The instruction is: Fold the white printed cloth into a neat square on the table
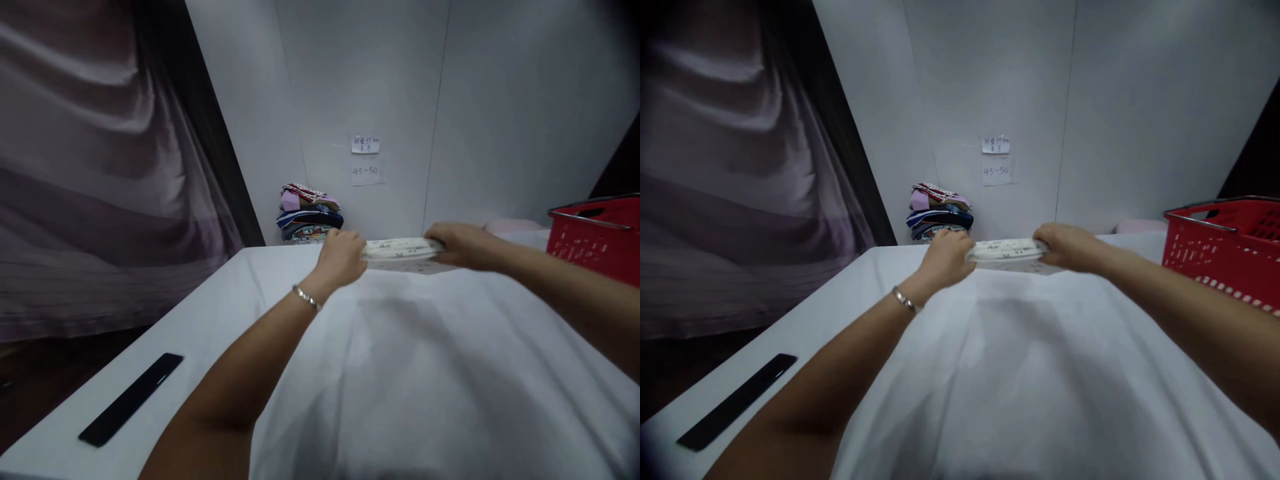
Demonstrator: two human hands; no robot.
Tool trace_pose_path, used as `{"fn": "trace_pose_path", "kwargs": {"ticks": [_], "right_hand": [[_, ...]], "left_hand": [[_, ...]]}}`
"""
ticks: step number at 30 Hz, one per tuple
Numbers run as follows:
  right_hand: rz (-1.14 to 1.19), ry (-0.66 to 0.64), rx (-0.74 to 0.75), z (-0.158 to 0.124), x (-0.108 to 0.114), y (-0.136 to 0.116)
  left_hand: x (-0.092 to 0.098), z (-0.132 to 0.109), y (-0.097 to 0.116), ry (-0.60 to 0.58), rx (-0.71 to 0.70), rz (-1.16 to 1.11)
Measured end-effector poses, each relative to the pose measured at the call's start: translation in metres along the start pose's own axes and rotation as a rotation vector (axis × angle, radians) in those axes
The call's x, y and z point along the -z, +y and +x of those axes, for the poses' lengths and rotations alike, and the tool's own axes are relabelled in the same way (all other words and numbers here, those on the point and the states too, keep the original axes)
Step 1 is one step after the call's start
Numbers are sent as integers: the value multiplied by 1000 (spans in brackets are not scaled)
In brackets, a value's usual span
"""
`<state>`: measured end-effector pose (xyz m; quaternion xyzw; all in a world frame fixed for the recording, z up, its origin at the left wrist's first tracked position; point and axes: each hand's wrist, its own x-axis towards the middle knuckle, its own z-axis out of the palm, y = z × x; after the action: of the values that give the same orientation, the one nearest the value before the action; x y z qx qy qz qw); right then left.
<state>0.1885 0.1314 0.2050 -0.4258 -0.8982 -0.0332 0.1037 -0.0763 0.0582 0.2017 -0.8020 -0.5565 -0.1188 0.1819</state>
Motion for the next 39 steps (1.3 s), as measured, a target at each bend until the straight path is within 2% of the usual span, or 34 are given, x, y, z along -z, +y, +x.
{"fn": "trace_pose_path", "kwargs": {"ticks": [2,6,8,10,19,26,32,36,39], "right_hand": [[-57,122,126,-27,-45,-9],[-41,131,319,-82,-144,-22],[-24,154,361,-102,-176,-24],[-30,185,360,-114,-192,-23],[-35,263,328,-131,-197,-19],[48,233,317,-137,-196,-20],[234,191,257,-132,-179,-30],[306,165,259,-119,-172,-39],[315,150,266,-111,-174,-44]], "left_hand": [[-30,-35,16,12,-36,23],[-105,-103,49,-129,-126,-40],[-129,-127,60,-150,-125,-73],[-139,-140,65,-134,-101,-95],[-137,-153,67,-38,-97,-155],[-137,-155,65,-66,-93,-242],[-129,-143,70,-30,-2,-357],[-134,-131,77,-36,11,-399],[-140,-127,79,-74,16,-431]]}}
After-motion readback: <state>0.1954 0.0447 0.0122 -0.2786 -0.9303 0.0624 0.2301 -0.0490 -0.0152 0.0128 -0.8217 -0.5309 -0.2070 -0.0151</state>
